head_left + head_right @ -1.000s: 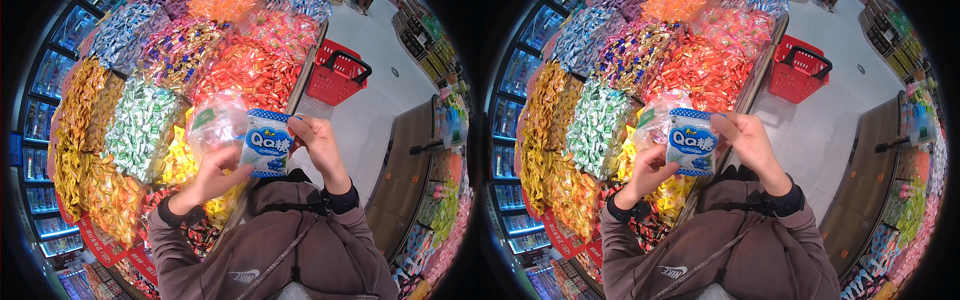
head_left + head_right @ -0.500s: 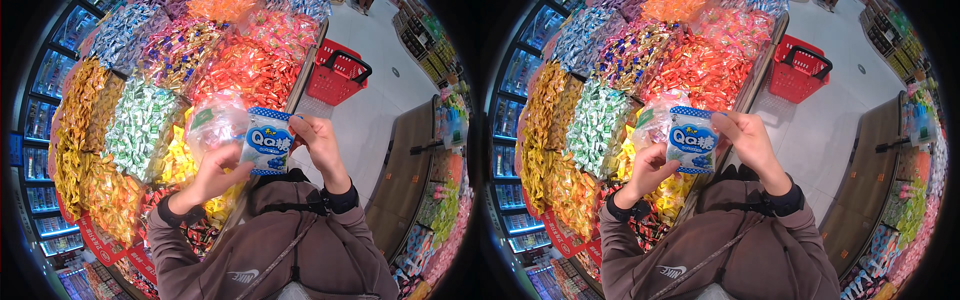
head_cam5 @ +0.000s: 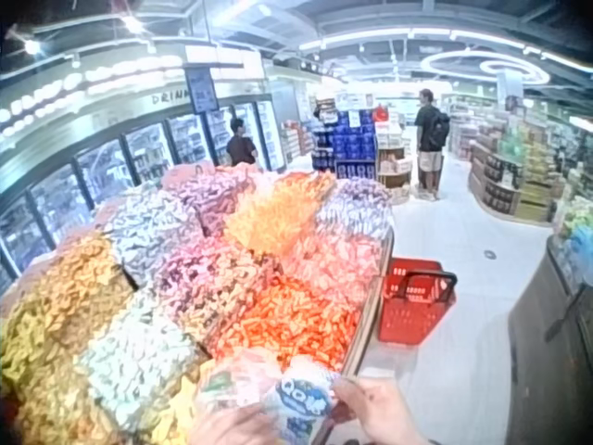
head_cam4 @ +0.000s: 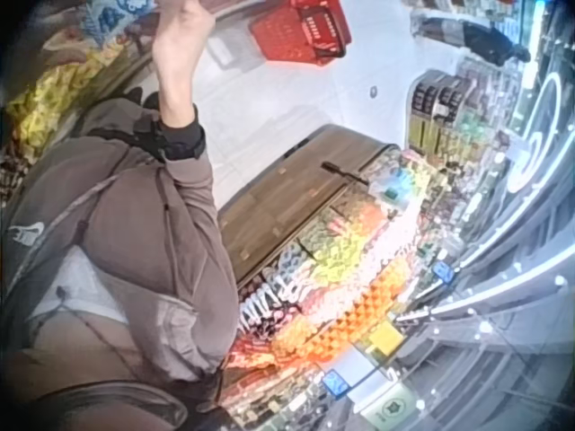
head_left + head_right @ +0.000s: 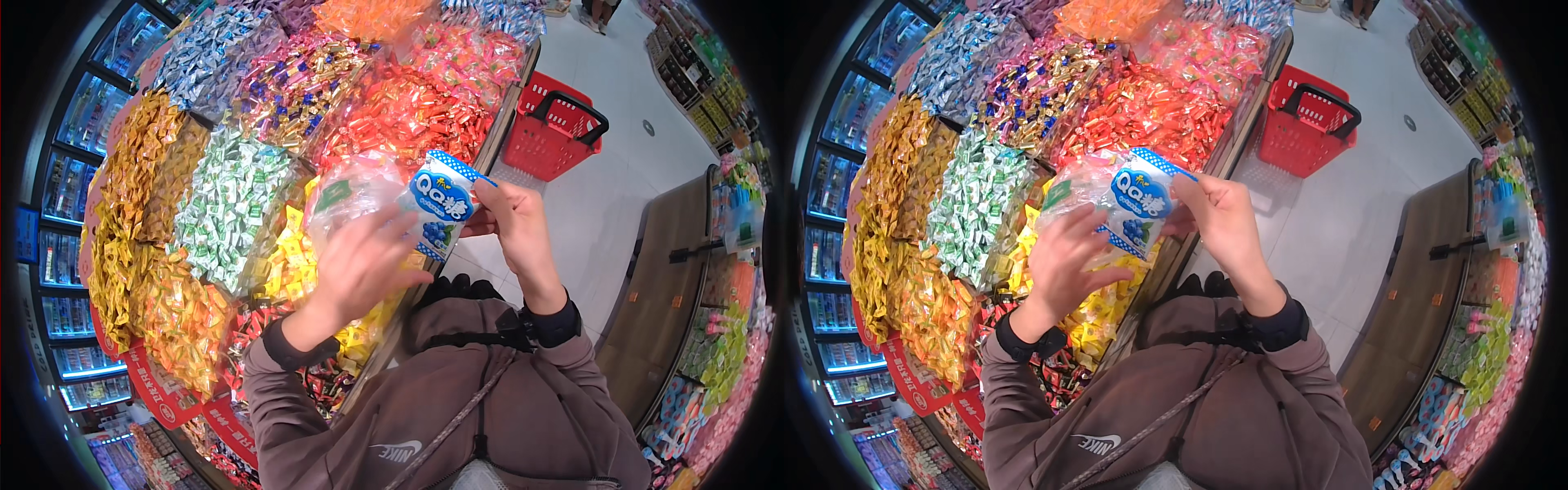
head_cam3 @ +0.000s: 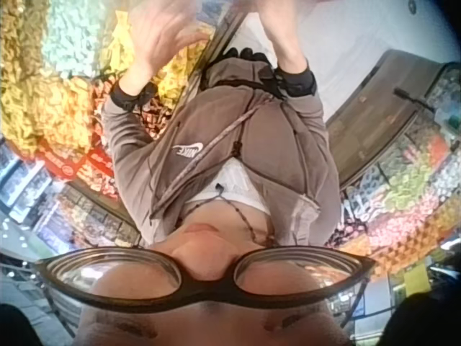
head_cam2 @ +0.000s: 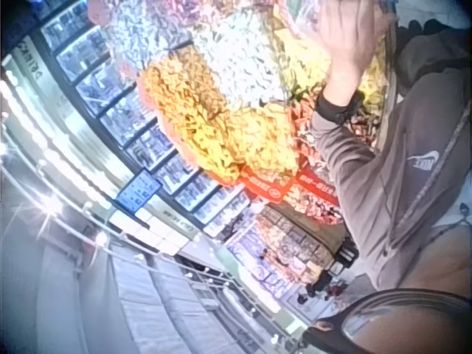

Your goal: Picking various small candy packets from a supermarket display and inspecting them.

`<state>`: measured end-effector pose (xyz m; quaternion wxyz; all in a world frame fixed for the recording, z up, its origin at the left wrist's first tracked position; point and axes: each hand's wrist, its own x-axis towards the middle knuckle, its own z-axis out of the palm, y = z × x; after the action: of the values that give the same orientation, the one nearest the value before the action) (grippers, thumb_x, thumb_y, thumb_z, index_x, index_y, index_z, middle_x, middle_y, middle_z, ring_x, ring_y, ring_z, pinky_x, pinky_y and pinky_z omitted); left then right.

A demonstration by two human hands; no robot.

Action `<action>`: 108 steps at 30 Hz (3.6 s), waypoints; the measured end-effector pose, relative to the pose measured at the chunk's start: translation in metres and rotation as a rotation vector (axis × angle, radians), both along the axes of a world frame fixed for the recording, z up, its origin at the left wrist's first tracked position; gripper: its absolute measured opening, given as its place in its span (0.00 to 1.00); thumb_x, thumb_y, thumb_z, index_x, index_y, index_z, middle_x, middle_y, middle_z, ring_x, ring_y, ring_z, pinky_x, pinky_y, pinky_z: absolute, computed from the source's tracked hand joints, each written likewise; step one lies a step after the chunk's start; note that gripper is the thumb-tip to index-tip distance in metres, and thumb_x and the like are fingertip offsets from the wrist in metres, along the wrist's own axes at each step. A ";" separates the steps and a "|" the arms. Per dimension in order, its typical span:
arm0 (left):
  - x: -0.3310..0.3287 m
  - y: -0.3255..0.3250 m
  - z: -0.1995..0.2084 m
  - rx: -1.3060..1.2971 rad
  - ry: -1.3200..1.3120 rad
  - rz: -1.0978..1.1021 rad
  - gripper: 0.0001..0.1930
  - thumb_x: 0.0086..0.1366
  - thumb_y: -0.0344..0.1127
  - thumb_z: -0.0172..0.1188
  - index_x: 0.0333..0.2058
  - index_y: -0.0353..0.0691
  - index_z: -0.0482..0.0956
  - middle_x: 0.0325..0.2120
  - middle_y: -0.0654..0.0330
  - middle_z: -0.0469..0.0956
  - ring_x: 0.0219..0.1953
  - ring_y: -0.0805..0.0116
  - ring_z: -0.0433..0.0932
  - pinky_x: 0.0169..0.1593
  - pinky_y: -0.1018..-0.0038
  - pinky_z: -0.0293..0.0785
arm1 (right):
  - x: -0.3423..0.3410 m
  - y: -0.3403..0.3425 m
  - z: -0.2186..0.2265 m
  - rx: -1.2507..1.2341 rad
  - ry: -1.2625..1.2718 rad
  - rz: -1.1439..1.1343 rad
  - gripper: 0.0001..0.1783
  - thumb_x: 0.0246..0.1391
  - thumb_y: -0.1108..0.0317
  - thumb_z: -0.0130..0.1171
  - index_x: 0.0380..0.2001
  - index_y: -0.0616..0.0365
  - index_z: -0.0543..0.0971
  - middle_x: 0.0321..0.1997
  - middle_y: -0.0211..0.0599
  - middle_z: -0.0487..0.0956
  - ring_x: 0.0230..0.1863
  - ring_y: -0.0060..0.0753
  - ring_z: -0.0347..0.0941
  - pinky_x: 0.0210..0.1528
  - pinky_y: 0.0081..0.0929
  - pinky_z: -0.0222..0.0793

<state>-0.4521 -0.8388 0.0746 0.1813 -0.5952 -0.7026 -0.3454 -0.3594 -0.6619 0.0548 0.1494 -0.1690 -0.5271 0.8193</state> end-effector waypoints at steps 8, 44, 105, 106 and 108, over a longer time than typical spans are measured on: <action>-0.002 0.018 0.003 -0.080 0.241 0.037 0.18 0.47 0.25 0.56 0.40 0.37 0.73 0.37 0.57 0.74 0.38 0.63 0.74 0.38 0.75 0.70 | 0.002 -0.001 0.006 0.065 0.085 0.036 0.14 0.55 0.66 0.44 0.38 0.65 0.72 0.32 0.35 0.75 0.30 0.24 0.72 0.31 0.23 0.73; 0.001 0.019 -0.039 0.145 -1.530 -0.043 0.21 0.65 0.42 0.37 0.38 0.28 0.70 0.28 0.60 0.74 0.25 0.78 0.72 0.27 0.81 0.70 | 0.005 0.009 -0.008 0.154 0.050 -0.109 0.04 0.49 0.73 0.52 0.26 0.63 0.72 0.23 0.25 0.73 0.26 0.11 0.66 0.27 0.10 0.60; -0.105 0.399 0.015 -0.798 -0.695 -0.345 0.20 0.48 0.41 0.60 0.38 0.36 0.72 0.29 0.49 0.75 0.34 0.55 0.74 0.38 0.67 0.69 | -0.047 0.335 -0.027 0.083 0.047 0.268 0.10 0.52 0.72 0.49 0.38 0.61 0.70 0.33 0.24 0.71 0.36 0.14 0.65 0.39 0.16 0.62; -0.111 0.403 0.011 -0.799 -0.701 -0.341 0.20 0.48 0.41 0.60 0.38 0.36 0.72 0.29 0.49 0.75 0.34 0.55 0.74 0.38 0.67 0.69 | -0.054 0.341 -0.033 0.079 0.044 0.272 0.10 0.52 0.72 0.49 0.38 0.61 0.70 0.33 0.24 0.71 0.36 0.14 0.65 0.39 0.16 0.62; -0.120 0.412 0.009 -0.917 -0.676 -0.236 0.20 0.48 0.40 0.62 0.39 0.36 0.73 0.26 0.55 0.77 0.28 0.67 0.76 0.34 0.74 0.70 | -0.068 0.353 -0.051 0.166 0.078 0.231 0.13 0.52 0.71 0.50 0.42 0.63 0.67 0.37 0.29 0.71 0.40 0.17 0.65 0.43 0.20 0.62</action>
<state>-0.5717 -0.4272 0.0837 -0.3692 -0.5439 -0.7280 -0.1943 -0.4274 -0.3094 0.0033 0.0881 -0.0623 -0.6030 0.7904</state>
